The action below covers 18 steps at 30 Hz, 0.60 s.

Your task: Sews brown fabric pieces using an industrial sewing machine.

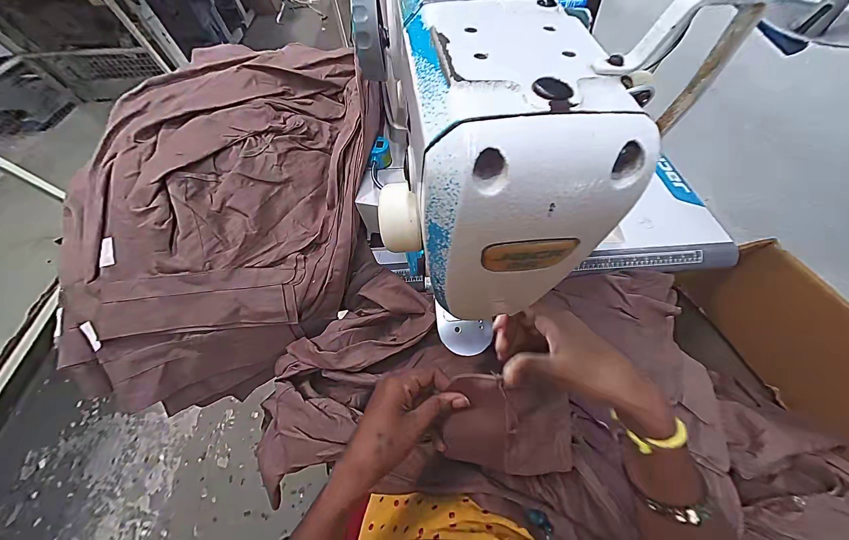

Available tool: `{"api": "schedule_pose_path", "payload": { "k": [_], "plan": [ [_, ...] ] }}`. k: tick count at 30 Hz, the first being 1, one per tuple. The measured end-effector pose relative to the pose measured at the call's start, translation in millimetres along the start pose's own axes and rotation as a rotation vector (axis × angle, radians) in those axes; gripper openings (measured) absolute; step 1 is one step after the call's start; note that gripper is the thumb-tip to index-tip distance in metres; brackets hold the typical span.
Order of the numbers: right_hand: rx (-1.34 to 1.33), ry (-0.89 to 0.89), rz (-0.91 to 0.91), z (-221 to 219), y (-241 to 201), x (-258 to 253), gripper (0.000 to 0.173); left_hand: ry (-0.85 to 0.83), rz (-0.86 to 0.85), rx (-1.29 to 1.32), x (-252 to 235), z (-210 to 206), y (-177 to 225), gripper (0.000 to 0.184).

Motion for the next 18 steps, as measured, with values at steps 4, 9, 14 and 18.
{"api": "schedule_pose_path", "payload": {
  "k": [4, 9, 14, 18],
  "plan": [
    [0.204, 0.081, -0.074, -4, 2, 9, 0.045, 0.049, 0.066, 0.216, -18, 16, 15, 0.016],
    [0.127, 0.201, -0.127, 7, 25, -13, 0.033, 0.145, 0.14, 0.218, -49, 22, 14, 0.028],
    [0.092, 0.283, -0.047, 11, 23, -20, 0.024, 0.222, 0.117, 0.095, -58, 29, 17, 0.031],
    [0.042, 0.326, -0.032, 9, 23, -18, 0.017, 0.242, 0.131, 0.041, -56, 27, 18, 0.028]
  ]
}}
Point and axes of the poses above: each hand's wrist, its own x-axis away from the middle knuckle, its own z-axis out of the back of the hand, y = z × x, the point moved 8 cm from there along -x, towards the middle knuckle, and after that the axes turned 9 degrees about z, right-handed, at the moved point
